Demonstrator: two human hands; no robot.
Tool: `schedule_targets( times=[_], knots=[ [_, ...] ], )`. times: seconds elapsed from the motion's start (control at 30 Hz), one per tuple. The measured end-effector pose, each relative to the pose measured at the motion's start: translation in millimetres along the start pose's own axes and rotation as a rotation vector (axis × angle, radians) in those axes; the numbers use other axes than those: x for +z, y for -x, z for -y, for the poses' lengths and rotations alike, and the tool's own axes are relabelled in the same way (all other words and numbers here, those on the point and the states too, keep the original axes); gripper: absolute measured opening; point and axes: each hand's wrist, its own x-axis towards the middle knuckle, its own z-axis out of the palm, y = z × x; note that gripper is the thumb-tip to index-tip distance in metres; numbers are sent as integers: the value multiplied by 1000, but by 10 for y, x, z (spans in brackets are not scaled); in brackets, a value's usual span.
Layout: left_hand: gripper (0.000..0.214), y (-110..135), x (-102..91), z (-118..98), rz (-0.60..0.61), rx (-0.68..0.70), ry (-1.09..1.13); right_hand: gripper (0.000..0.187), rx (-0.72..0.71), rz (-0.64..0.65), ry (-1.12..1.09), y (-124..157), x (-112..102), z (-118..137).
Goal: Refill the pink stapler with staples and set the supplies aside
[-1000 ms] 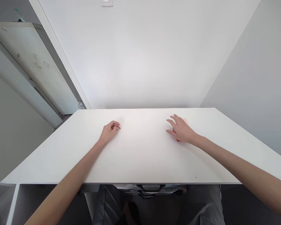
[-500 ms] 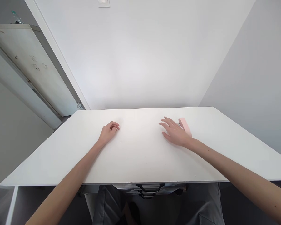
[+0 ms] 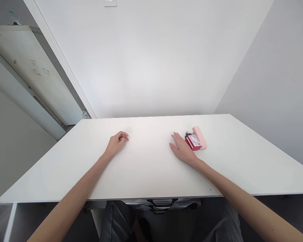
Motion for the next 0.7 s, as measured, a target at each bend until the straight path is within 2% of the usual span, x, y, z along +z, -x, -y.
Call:
schedule_targets(
  times=[0.4,0.57,0.7],
  knots=[
    [28,4,2,-19,7,1,-12,50,119,-37,24,-42,-70,25],
    [27,10,0,-29,12,5,-18,48,113,-100,2,-88,-69,13],
    [27,14,4,-30,19,4,-25,50,130,-98,15,-93,-45,14]
  ],
)
